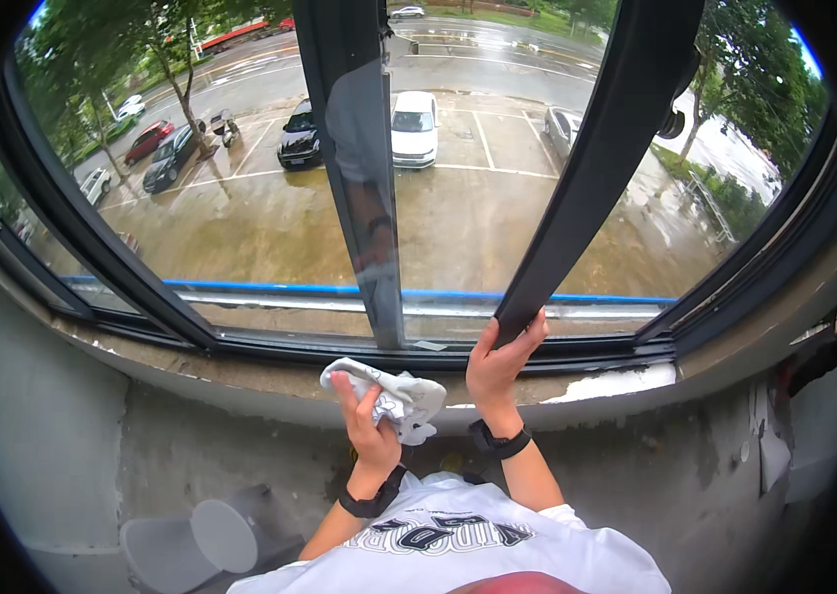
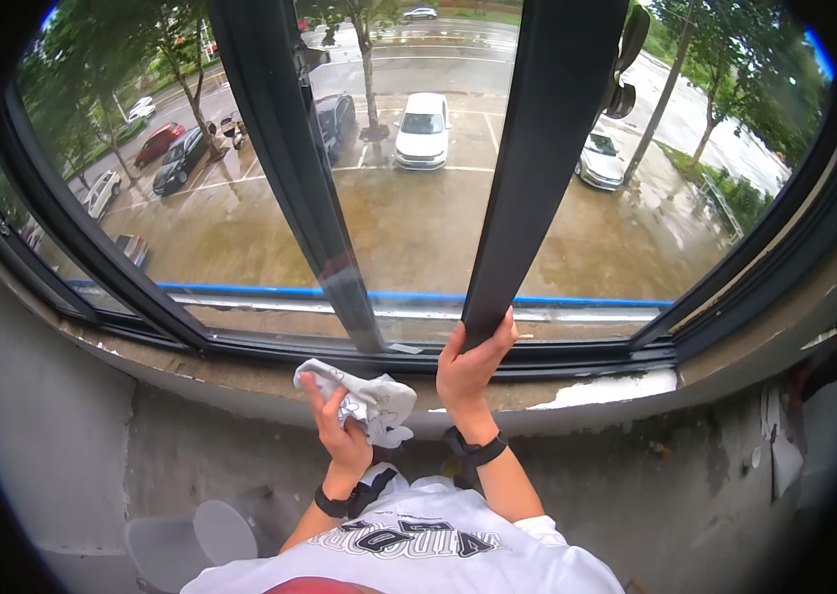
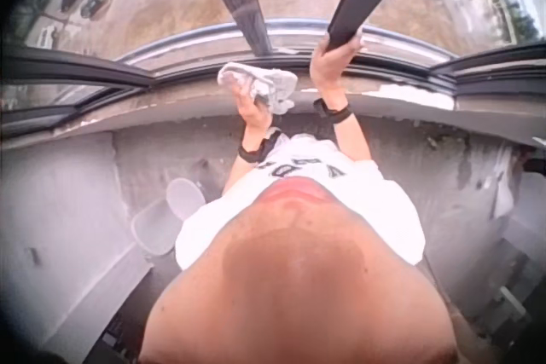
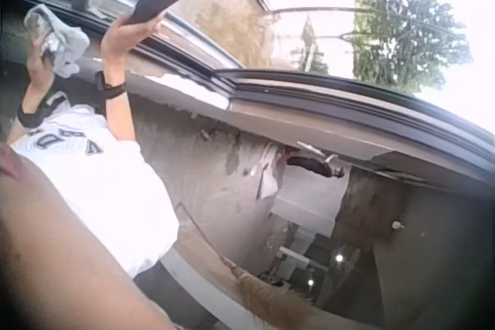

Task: Cleaning a glass window pane using a cloth.

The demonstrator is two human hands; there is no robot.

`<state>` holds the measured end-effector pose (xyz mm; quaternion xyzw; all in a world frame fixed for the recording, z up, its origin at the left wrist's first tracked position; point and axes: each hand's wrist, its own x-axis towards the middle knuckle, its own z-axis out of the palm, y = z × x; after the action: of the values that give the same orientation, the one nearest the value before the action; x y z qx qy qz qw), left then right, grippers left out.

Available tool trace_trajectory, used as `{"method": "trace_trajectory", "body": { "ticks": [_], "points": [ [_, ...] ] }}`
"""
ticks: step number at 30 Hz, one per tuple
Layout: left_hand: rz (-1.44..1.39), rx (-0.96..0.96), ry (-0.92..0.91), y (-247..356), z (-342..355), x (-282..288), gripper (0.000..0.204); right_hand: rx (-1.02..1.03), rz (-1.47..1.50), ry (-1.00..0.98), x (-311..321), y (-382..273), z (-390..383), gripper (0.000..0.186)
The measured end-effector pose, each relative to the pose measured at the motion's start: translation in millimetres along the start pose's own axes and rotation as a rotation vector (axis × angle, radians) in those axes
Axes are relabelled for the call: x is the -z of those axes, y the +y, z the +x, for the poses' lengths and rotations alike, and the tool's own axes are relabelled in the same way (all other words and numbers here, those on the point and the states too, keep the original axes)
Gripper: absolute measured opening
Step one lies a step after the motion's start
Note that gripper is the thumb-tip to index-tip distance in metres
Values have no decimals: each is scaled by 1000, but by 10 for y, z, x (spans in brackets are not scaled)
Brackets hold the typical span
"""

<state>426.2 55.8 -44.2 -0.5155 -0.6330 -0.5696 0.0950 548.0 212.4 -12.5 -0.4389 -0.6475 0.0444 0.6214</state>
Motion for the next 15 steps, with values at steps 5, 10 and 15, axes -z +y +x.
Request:
{"method": "trace_trajectory", "body": {
  "ticks": [5,10,15],
  "points": [
    [65,50,5,18,-83,90,39,22,-46,-8,79,1,44,69],
    [-23,33,10,26,73,129,31,-9,-119,-36,187,35,28,71],
    [-157,-78,-52,-170,280,115,38,-37,-89,-126,308,-57,43,69]
  ]
}}
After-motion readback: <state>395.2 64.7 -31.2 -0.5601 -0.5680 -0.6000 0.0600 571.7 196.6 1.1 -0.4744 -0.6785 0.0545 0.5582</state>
